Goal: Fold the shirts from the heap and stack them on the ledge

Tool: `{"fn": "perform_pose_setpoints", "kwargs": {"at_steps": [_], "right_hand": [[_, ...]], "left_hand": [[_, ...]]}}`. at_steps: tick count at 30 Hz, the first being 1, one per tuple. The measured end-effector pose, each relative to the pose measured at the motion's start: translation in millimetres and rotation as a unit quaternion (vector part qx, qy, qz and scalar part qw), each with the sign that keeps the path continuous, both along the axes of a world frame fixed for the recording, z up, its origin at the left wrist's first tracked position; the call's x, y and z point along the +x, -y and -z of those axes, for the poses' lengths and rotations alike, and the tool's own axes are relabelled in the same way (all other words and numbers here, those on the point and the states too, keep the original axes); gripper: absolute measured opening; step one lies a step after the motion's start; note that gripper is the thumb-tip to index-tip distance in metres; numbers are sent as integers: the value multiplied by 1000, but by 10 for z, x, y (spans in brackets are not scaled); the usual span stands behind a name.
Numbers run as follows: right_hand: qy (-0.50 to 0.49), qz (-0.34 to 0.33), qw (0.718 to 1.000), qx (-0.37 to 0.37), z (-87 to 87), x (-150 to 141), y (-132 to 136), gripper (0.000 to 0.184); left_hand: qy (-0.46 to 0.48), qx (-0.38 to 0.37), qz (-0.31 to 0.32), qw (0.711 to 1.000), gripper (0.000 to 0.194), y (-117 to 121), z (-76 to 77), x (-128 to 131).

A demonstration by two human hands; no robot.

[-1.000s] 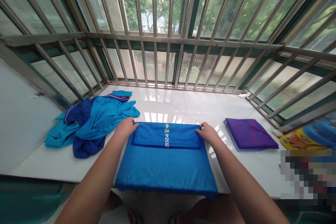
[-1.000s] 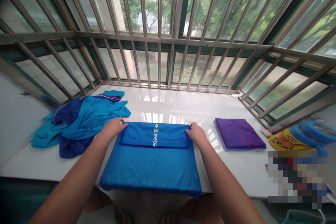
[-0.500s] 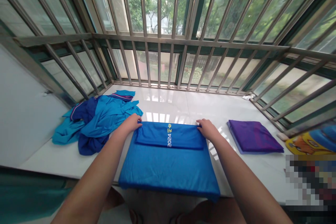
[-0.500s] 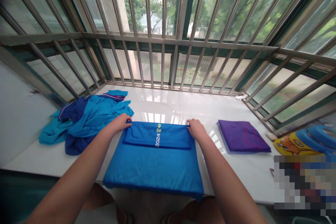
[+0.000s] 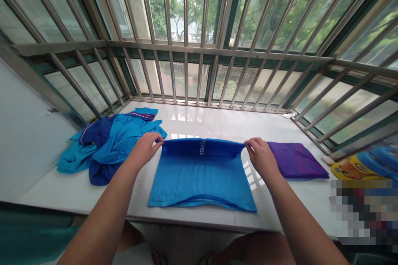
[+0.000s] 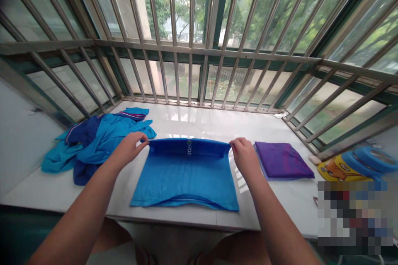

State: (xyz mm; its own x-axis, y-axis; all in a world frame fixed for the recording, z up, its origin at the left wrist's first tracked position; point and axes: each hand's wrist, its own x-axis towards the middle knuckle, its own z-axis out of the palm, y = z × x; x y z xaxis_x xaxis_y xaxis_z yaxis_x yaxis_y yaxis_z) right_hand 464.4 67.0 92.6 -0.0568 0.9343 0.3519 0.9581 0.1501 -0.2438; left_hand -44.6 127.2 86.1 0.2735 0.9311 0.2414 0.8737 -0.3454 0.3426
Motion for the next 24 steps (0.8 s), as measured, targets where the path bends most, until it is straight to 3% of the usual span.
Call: {"fn": "perform_pose_setpoints", "kwargs": {"at_steps": [2, 5, 8, 10, 14, 16, 19, 22, 24], "right_hand": [[-13, -20, 1000, 0, 163, 62, 365, 31], [-17, -64, 995, -79, 464, 155, 867, 29], [-18, -93, 985, -142, 647, 199, 1128, 28], [-10, -78, 990, -120, 656, 145, 1112, 32], [35, -65, 994, -75, 549, -230, 785, 46], [57, -96, 989, -99, 536, -473, 614, 55], [91, -106, 973, -186, 604, -698, 463, 67], [122, 20, 961, -246, 680, -660, 394, 68], [131, 106, 956, -242, 683, -547, 338, 65]], "left_hand": [[13, 2, 15, 1000, 11, 419, 158, -39], [4, -57, 30, 998, 5, 981, 423, -87], [-2, -108, 39, 993, 5, 1254, 544, -118], [-1, -103, 30, 994, 13, 1224, 513, -88], [10, -57, 9, 998, 35, 849, 404, 206], [7, -57, 44, 997, 43, 665, 434, 410], [-54, -96, 78, 991, 53, 506, 597, 579], [-114, -105, 4, 988, 56, 407, 756, 475], [-112, -80, -39, 990, 53, 317, 788, 320]]}}
